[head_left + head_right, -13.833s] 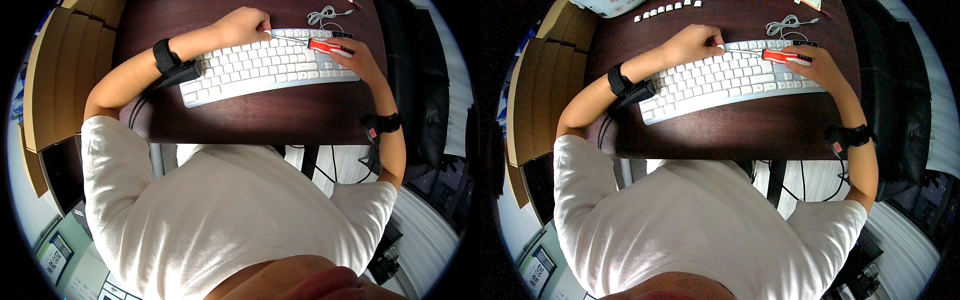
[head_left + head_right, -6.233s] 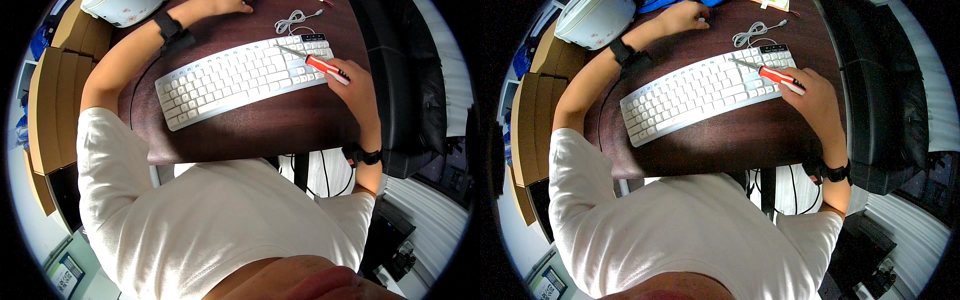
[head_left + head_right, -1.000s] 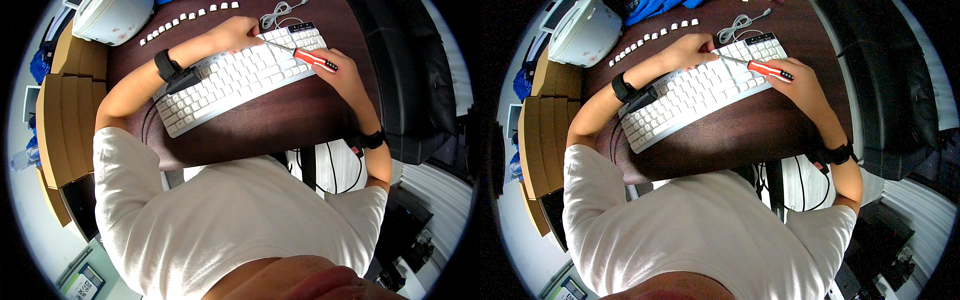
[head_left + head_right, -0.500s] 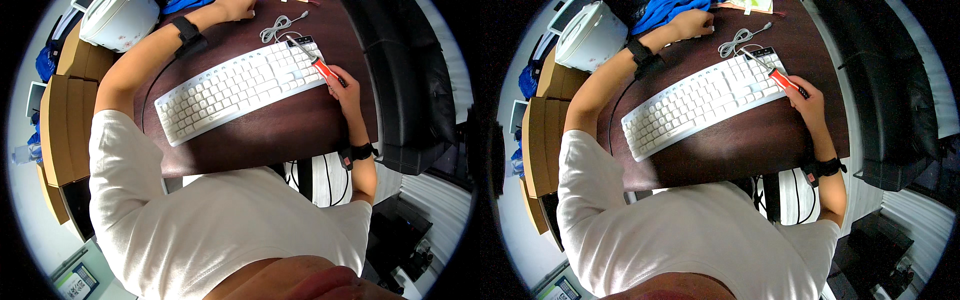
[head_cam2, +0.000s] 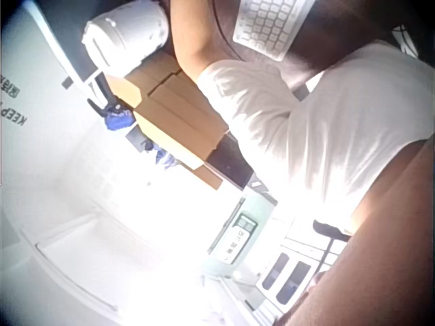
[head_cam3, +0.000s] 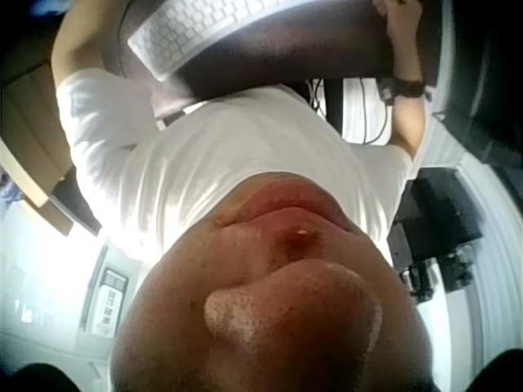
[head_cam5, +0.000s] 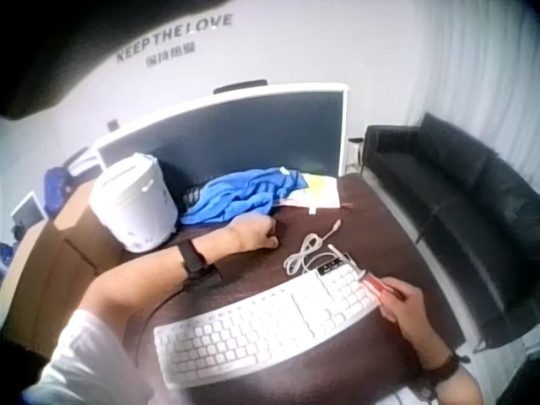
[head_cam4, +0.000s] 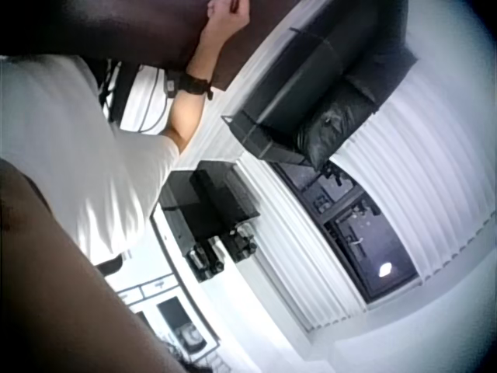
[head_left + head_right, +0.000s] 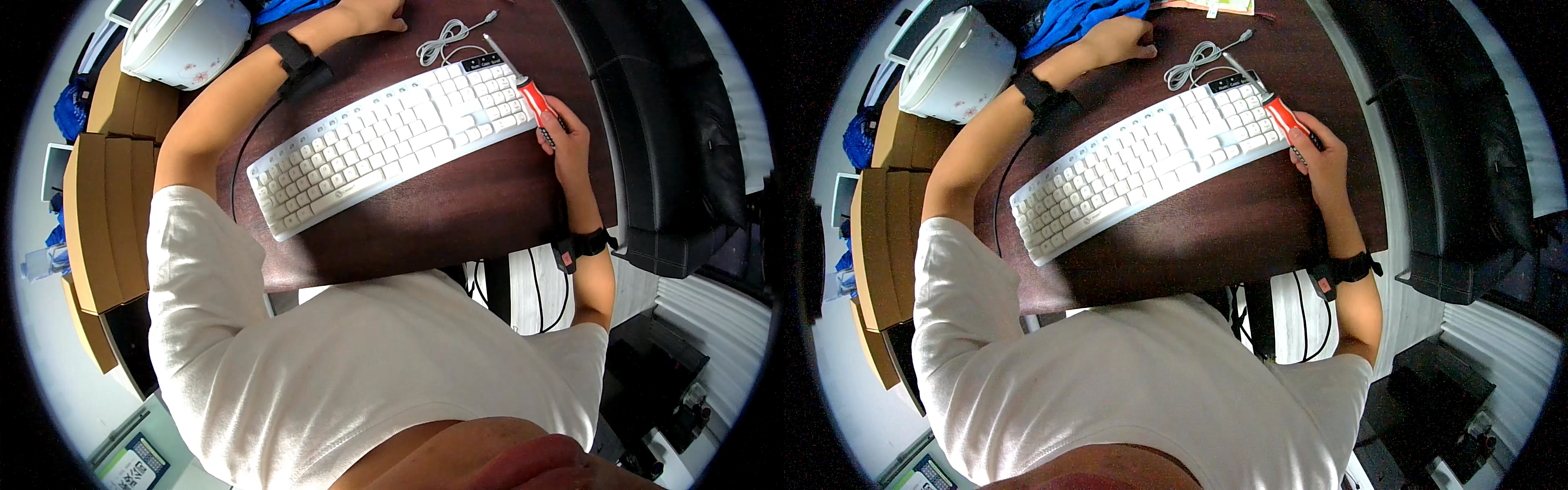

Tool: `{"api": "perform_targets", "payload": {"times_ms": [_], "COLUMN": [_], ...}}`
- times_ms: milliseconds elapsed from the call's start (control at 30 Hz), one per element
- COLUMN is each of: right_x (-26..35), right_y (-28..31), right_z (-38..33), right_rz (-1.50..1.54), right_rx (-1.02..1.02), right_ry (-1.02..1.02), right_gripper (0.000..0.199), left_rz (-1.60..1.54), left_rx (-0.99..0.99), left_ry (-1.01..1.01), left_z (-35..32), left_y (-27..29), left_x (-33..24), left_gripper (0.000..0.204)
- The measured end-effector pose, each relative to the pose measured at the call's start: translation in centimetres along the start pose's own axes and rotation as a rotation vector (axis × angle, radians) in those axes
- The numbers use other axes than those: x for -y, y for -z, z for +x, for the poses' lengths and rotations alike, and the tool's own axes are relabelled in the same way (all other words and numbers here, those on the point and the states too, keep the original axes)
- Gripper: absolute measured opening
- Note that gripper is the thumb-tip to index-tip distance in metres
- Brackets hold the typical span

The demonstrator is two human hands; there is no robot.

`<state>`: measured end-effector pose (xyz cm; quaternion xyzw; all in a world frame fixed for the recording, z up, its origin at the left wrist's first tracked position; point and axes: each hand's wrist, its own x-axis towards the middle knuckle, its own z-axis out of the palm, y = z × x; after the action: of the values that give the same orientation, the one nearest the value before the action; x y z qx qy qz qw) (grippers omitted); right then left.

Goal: The person removes the lid from a white rice cooker and sets it aside. They then use a screwdriver to pry off the keycaps from a white computer keyboard one by one, placing them on the table.

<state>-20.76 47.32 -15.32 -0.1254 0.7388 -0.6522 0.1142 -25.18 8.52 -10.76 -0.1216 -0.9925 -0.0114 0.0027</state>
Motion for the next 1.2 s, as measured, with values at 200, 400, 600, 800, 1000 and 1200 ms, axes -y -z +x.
{"api": "perform_targets", "payload": {"times_ms": [200, 400, 600, 800, 1000, 1200], "right_x": [0.1, -0.8, -0.1, 4.0, 11.2, 13.5], "right_y": [-0.5, -1.5, -2.1, -2.2, -3.2, -4.6], "right_z": [0.9, 1.5, -2.2, -3.8, -2.8, -1.2], "right_rz": [0.046, 0.136, 0.199, -0.129, -0.789, -1.065], "right_rx": [-0.212, -0.232, -0.112, 0.083, 0.316, 0.429], "right_ry": [0.111, 0.097, -0.015, 0.007, 0.499, 0.573], "right_gripper": [0.037, 0.039, 0.038, 0.034, 0.025, 0.024], "left_rz": [-0.283, -0.382, -0.363, -0.486, -0.486, -0.499], "left_rx": [-0.009, -0.011, 0.061, 0.132, 0.067, 0.073], "left_ry": [-0.027, 0.005, 0.026, 0.030, -0.007, -0.005], "left_z": [-5.5, -10.1, -10.9, -12.0, -11.5, -11.2], "left_y": [1.2, 1.4, 1.7, 2.1, 1.3, 1.1], "left_x": [-5.1, -10.4, -10.3, -8.5, -8.7, -8.6], "left_gripper": [0.036, 0.044, 0.045, 0.034, 0.030, 0.029]}}
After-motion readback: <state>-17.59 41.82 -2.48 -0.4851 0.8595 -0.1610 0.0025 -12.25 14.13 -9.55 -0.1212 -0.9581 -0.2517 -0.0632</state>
